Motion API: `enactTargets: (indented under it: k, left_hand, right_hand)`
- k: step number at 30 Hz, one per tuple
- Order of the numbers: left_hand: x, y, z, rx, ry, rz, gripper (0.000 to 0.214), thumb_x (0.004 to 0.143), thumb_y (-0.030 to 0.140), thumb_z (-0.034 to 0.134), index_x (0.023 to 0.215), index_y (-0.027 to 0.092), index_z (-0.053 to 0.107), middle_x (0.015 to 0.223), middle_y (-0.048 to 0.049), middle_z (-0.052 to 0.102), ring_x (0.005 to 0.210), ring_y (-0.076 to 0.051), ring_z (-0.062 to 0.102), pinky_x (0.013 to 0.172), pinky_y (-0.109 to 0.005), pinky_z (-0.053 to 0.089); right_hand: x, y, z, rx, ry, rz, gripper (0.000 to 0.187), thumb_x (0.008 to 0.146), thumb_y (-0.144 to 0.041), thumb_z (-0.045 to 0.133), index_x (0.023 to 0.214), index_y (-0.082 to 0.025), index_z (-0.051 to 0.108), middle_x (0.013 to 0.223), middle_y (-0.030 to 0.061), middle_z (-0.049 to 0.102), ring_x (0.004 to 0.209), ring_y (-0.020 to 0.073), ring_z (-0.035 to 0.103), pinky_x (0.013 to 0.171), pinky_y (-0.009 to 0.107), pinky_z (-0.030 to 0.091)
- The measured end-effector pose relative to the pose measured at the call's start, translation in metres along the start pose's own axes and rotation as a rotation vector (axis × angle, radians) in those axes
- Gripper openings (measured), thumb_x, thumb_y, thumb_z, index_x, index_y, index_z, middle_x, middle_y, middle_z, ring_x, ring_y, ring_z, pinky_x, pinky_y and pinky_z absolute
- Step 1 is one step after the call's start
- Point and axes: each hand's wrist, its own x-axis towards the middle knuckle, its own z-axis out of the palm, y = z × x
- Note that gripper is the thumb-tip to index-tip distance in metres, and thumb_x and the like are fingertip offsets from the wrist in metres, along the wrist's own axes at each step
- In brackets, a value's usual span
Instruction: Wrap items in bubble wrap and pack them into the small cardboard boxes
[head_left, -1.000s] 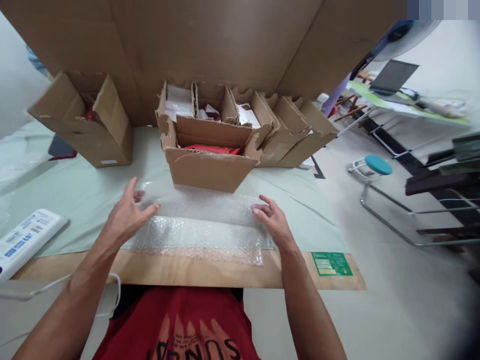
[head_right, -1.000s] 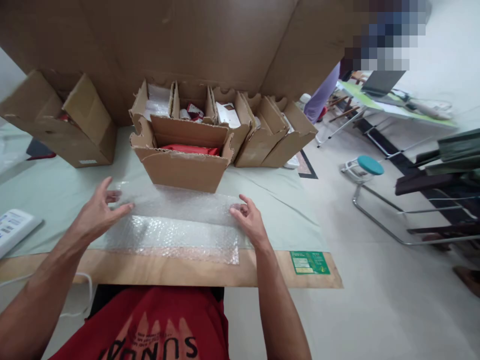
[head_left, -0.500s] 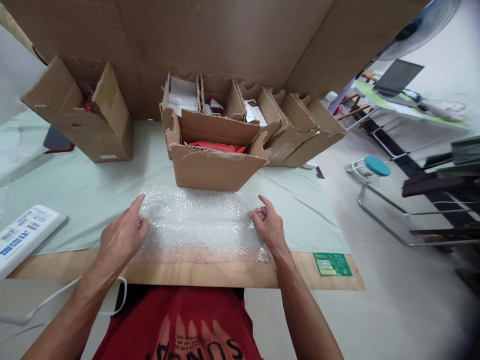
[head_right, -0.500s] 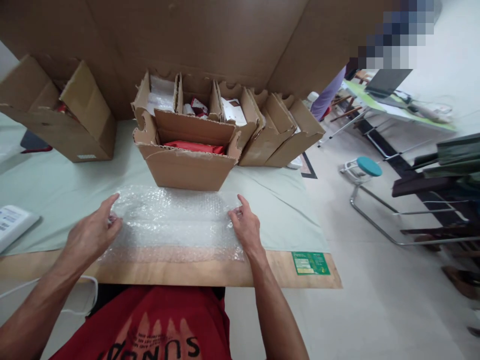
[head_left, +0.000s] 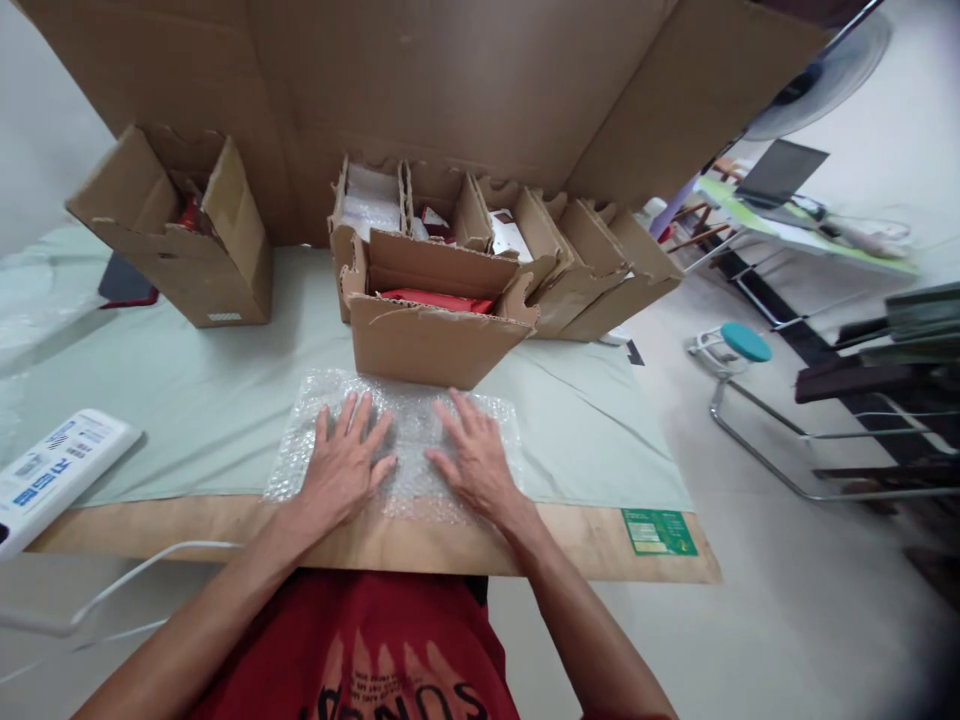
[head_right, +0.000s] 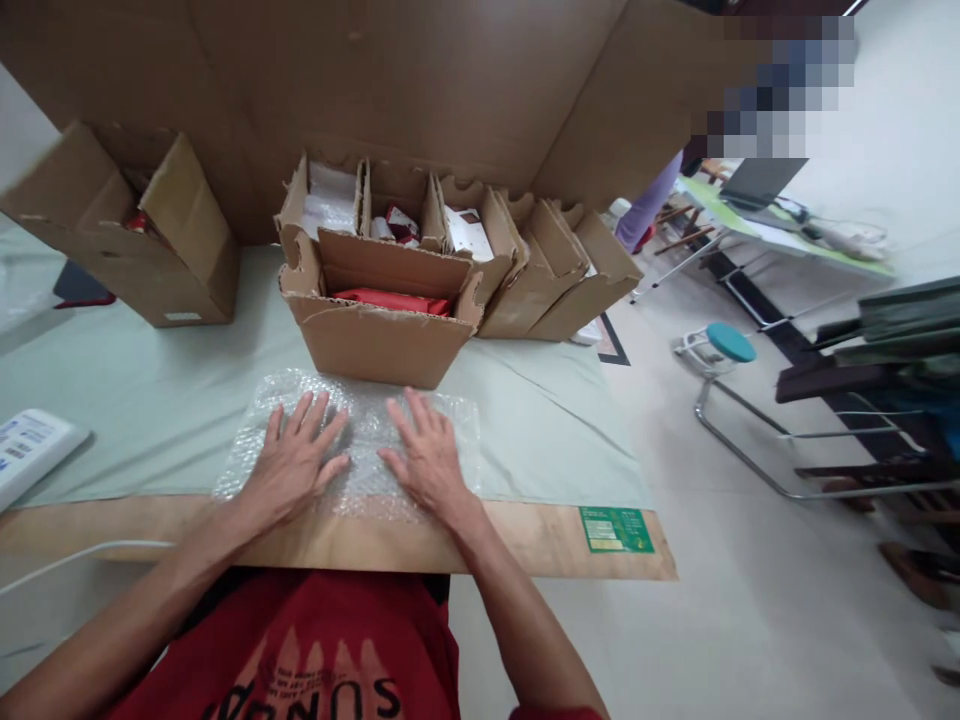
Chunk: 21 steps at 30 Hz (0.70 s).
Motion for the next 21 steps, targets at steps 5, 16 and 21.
enactTargets:
  k: [5,16,21]
  left_hand:
    - [-0.019,0.000,0.006,0.020,-0.108,-0.032,0.056,0.100,0.039,0.050,0.153,0.022,0.047,0.165,-0.0181,0.035,0.153,-0.044,0.029,0.115,-0.075,0.024]
    - [0.020,0.012,0.001,-0.035,-0.074,0.079,0.056,0.101,0.043,0.049,0.153,0.022,0.047,0.165,-0.0173,0.036,0.155,-0.039,0.027,0.122,-0.067,0.021]
    - [-0.007,-0.023,0.014,0.054,-0.053,-0.130,0.060,0.100,0.043,0.046,0.154,0.016,0.043,0.164,-0.0235,0.034,0.154,-0.043,0.029,0.119,-0.069,0.024]
  right_hand:
    - [-0.006,0.007,0.012,-0.017,-0.225,-0.016,0.054,0.101,-0.040,0.054,0.153,-0.023,0.048,0.165,0.0125,0.039,0.151,0.0329,0.035,0.119,0.052,0.032]
    - [0.007,-0.011,0.007,-0.007,-0.191,-0.056,0.053,0.103,-0.042,0.049,0.152,-0.023,0.050,0.164,0.0122,0.041,0.150,0.0314,0.038,0.119,0.050,0.035]
    - [-0.032,0.031,0.010,-0.100,-0.105,0.068,0.048,0.103,-0.036,0.048,0.148,-0.022,0.054,0.159,0.0123,0.049,0.146,0.0328,0.044,0.115,0.053,0.038]
